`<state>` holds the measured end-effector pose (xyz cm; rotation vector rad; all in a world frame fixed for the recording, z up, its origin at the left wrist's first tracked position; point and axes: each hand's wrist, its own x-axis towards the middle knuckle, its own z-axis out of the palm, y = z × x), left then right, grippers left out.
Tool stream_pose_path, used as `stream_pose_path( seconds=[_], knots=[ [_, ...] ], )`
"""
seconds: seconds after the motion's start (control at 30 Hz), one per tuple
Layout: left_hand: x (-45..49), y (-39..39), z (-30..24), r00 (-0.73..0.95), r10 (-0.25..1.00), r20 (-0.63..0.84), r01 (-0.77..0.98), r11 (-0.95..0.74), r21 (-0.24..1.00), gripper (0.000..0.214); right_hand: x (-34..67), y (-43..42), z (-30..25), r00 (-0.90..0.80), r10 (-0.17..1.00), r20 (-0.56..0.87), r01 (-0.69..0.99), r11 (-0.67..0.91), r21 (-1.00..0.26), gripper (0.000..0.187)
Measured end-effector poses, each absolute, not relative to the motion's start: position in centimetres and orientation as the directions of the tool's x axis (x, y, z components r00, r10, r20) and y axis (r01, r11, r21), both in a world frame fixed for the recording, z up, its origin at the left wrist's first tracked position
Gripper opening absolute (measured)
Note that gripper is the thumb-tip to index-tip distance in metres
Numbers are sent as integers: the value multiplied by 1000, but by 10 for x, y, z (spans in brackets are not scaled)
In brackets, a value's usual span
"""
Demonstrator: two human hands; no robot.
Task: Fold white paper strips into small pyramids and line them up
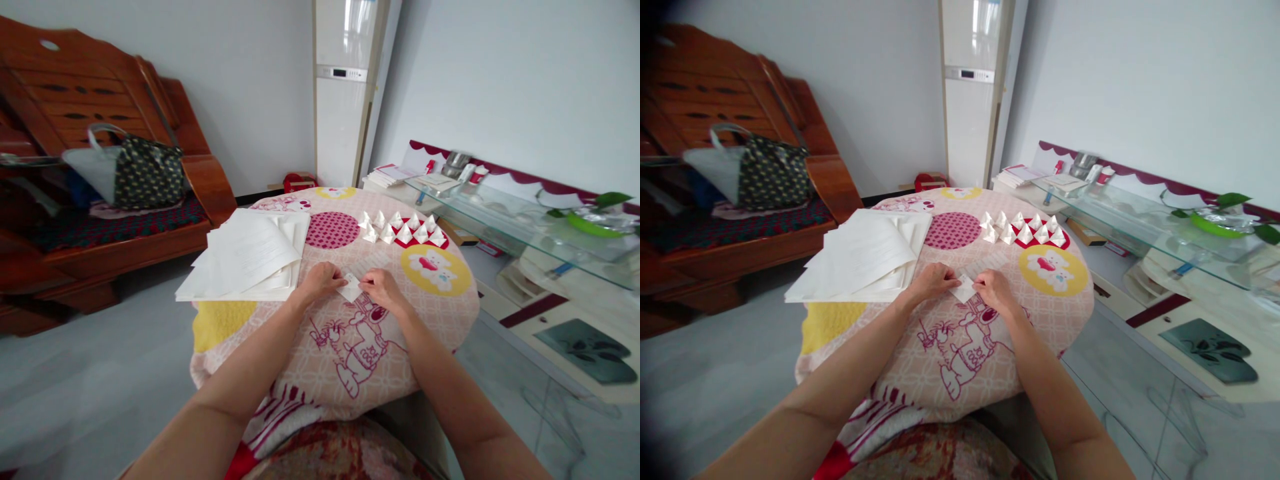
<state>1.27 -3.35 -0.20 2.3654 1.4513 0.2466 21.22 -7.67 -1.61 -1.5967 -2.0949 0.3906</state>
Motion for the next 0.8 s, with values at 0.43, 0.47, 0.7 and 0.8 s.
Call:
stream_pose_path(
  seconds=[0.43,0.47,0.7,0.8],
  knots=[
    [13,-40,1,373,927,-33,884,-344,316,26,208,-71,-7,-43,998,-39,914,23,-405,15],
    [14,-41,1,367,930,-31,889,-341,307,26,208,-70,-6,-36,998,-49,919,13,-394,16],
    [17,-43,-1,356,934,-37,903,-334,271,27,203,-65,-2,-14,995,-102,945,-20,-327,17],
    [17,-42,-2,358,933,-40,901,-334,277,26,206,-65,-3,-29,994,-101,937,-8,-350,17]
  ],
)
